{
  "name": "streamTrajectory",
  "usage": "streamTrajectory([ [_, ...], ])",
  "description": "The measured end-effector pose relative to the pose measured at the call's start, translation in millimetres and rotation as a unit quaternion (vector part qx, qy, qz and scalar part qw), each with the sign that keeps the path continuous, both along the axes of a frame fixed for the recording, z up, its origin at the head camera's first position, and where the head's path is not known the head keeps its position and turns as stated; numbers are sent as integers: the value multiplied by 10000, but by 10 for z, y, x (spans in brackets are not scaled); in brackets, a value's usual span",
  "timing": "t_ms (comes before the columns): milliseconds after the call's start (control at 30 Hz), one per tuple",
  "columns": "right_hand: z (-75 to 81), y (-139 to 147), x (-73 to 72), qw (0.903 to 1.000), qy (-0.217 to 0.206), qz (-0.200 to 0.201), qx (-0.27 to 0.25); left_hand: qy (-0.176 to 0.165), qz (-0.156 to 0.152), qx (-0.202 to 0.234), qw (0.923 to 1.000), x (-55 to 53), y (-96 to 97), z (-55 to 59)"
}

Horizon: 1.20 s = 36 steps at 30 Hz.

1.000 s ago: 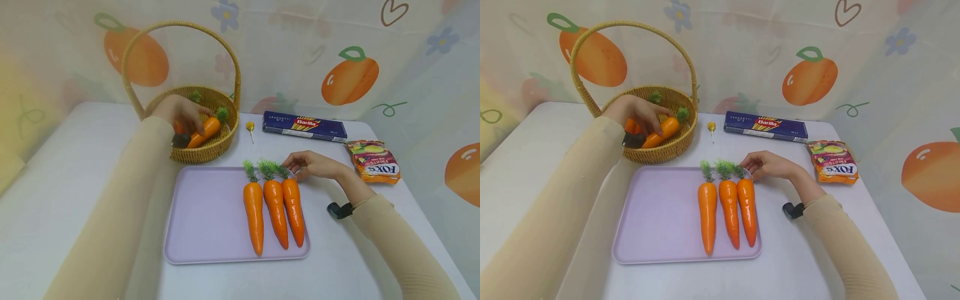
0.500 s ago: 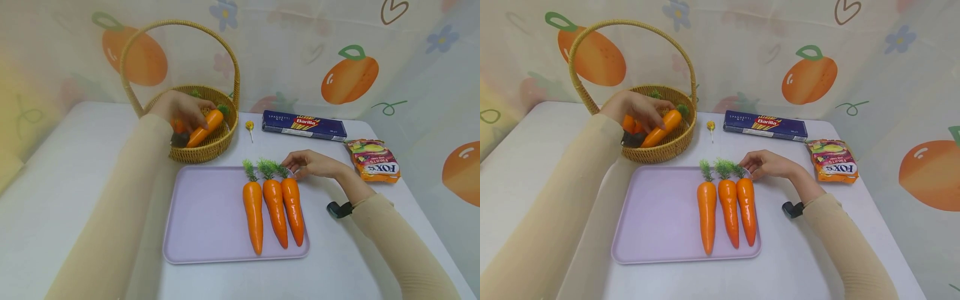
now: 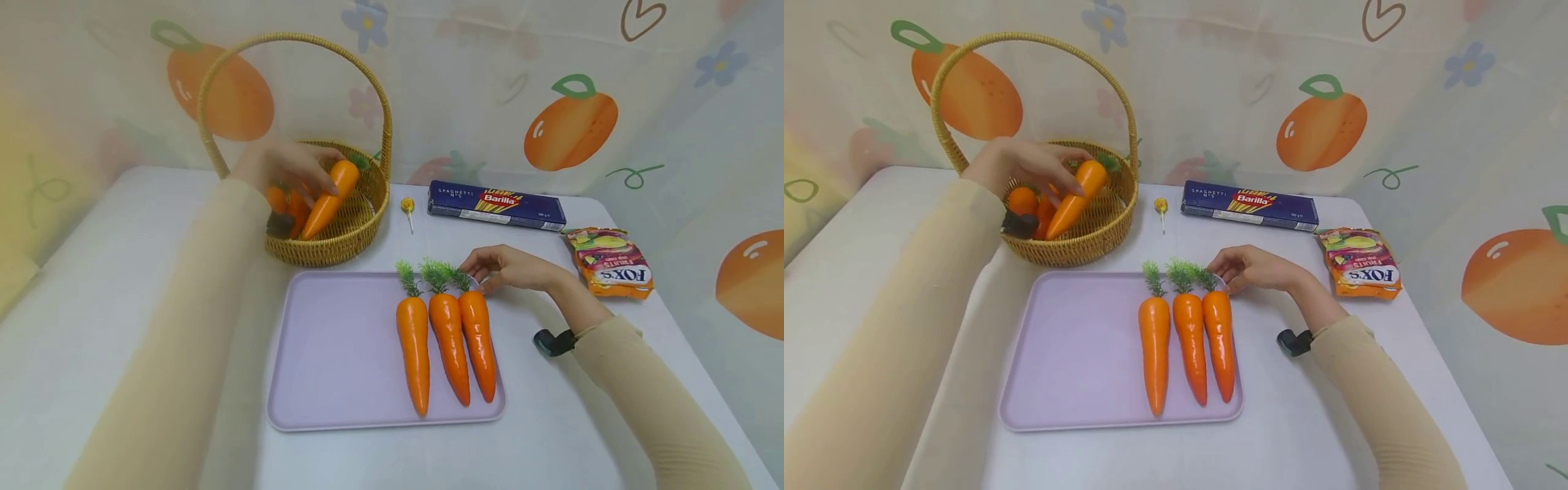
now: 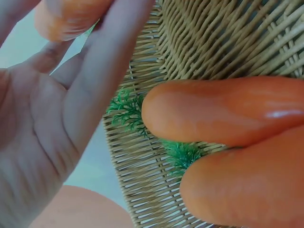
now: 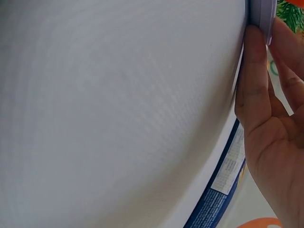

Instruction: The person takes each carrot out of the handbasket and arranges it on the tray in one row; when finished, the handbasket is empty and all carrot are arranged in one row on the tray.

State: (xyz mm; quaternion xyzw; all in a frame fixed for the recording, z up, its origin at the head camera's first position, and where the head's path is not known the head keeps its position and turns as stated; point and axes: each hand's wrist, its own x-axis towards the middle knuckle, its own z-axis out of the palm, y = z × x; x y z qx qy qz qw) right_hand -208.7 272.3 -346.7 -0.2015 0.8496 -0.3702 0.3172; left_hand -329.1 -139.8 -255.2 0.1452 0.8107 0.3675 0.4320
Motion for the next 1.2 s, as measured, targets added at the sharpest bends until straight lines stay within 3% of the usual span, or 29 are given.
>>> streamTrajectory([
  [300, 10, 0, 4, 10000, -24, -28, 15, 44, -58, 637, 9979, -8, 8, 79],
  [733, 2, 1, 6, 10000, -36, -36, -25, 381, -45, 464, 9982, 120, 35, 219],
  [1000, 20, -8, 10, 10000, -17, -41, -42, 595, 33, 676, 9959, 225, 35, 300],
  [1200, 8, -4, -1, 10000, -31, -39, -35, 802, -109, 802, 9935, 291, 35, 295],
])
